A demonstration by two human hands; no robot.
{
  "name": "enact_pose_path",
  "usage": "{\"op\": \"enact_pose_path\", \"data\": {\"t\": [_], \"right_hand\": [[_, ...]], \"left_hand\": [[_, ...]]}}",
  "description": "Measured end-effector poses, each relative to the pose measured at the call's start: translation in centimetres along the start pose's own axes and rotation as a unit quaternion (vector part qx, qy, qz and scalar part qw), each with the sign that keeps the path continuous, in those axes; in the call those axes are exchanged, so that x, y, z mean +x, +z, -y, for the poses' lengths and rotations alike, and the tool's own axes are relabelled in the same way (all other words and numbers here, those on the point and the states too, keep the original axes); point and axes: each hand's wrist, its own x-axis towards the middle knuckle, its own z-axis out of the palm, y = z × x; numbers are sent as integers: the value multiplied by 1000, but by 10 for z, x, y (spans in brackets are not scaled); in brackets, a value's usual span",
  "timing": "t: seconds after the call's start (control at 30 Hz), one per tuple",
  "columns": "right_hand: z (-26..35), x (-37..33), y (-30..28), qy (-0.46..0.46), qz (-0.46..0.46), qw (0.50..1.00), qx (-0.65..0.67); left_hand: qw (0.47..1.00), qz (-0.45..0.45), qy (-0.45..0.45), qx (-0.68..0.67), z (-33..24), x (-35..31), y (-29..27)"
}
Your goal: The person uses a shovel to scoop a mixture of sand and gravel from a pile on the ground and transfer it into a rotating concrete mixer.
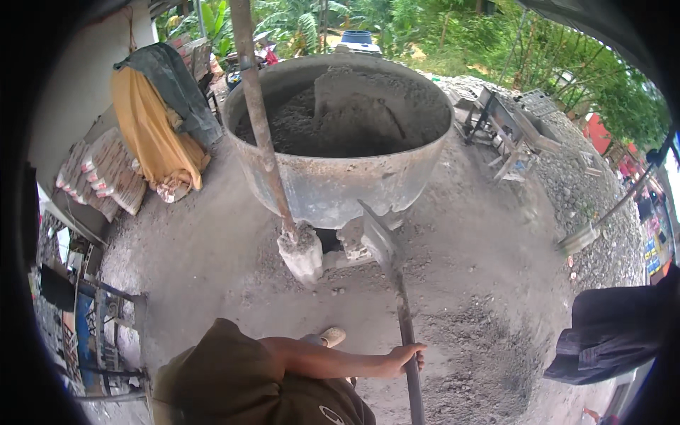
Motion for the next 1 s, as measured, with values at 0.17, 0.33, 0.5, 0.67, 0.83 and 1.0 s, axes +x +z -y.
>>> {"op": "enact_pose_path", "data": {"t": [0.17,0.33,0.5,0.67,0.83,1.0], "right_hand": [[16,67,-36,-127,52,980,-142],[232,7,100,-524,328,703,-353],[95,-28,340,-690,374,596,-172],[91,-62,459,-649,317,638,-266],[192,-77,584,-671,323,618,-253],[246,-164,694,-716,339,549,-266]], "left_hand": [[999,-40,5,-3,-13,18,-34],[993,-4,68,99,-55,-39,-98],[921,26,340,188,-131,-202,-168],[612,2,763,207,-155,-474,-202],[360,38,932,-17,-154,-611,-207],[264,-121,957,-26,-212,-648,-271]]}}
